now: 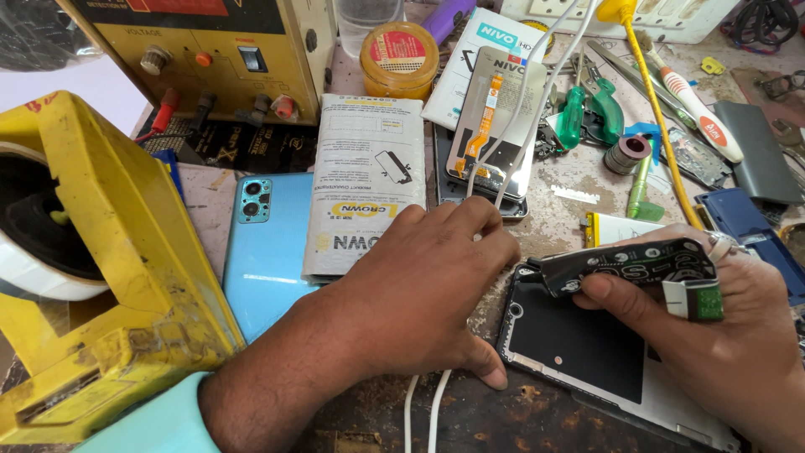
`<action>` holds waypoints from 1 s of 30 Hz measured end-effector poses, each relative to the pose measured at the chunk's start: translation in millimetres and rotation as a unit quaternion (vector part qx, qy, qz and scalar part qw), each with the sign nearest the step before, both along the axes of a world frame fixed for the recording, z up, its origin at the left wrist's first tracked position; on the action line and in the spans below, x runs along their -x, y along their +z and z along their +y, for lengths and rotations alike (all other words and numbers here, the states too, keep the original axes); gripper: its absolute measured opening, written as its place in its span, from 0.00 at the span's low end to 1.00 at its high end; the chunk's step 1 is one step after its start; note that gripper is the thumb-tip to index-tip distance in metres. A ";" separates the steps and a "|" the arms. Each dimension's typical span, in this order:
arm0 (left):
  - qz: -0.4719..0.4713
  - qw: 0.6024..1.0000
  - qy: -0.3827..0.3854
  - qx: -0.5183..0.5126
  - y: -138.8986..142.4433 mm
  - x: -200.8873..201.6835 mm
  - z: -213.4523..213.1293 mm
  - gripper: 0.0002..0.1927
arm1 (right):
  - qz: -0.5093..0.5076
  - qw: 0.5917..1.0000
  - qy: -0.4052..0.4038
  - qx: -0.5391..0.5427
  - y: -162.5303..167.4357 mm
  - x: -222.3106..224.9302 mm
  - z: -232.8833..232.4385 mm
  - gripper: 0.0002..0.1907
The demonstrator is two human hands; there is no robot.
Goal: The person holds a phone back cover with a pre-attached adhesive layer, peels the protective liner from the adhesive, and aligns the cover. They then work on a disassembled phone frame on the bench, using a small hand tool to pry and press components while handling the battery and other phone parts.
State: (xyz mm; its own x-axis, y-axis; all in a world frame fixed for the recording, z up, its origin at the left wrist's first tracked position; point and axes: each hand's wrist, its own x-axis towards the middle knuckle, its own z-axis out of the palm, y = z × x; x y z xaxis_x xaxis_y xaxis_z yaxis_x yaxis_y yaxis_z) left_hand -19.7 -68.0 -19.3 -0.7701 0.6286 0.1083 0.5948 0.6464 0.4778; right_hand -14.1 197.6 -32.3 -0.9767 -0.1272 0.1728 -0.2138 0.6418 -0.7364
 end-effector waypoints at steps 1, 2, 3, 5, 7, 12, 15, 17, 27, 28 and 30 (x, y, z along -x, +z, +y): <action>-0.013 1.000 0.003 0.008 1.1 -0.1 0.1 0.55 | 0.000 1.000 -0.001 -0.002 -0.5 0.1 0.3 0.08; -0.013 1.000 0.005 0.009 2.0 -0.5 0.2 0.55 | 0.001 1.000 -0.002 -0.004 -0.8 0.1 0.8 0.08; -0.014 1.000 0.007 0.010 2.6 -0.7 0.6 0.55 | 0.000 1.000 -0.004 -0.007 -0.7 -0.1 1.2 0.08; -0.011 1.000 0.006 0.008 2.9 -0.6 0.9 0.55 | -0.002 1.000 -0.009 -0.005 -0.9 -0.7 1.0 0.08; -0.005 1.000 0.003 0.003 1.5 -0.1 0.6 0.55 | -0.007 1.000 -0.013 -0.002 -0.9 -1.1 -0.4 0.08; 0.015 1.000 -0.003 -0.006 -5.2 0.7 -0.7 0.53 | -0.028 0.998 -0.052 -0.025 1.7 -0.9 -4.2 0.07; 0.020 1.000 -0.005 -0.012 -5.8 0.7 -0.2 0.53 | -0.044 0.996 -0.069 -0.019 1.7 -0.1 -5.8 0.07; 0.023 1.000 -0.004 -0.016 -3.4 -0.1 -0.1 0.52 | -0.034 0.998 -0.043 0.013 1.6 -0.4 -5.2 0.06; -0.006 1.000 0.020 -0.007 6.0 -2.8 -0.7 0.48 | -0.040 0.998 -0.038 -0.020 -2.7 2.3 2.9 0.06; -0.006 1.000 0.019 -0.008 6.0 -2.7 -0.6 0.48 | -0.032 0.999 -0.032 -0.014 -3.0 2.2 3.3 0.06; 0.011 1.000 0.012 -0.018 6.5 -2.3 0.2 0.48 | -0.017 1.000 -0.019 -0.004 -3.1 1.8 2.5 0.06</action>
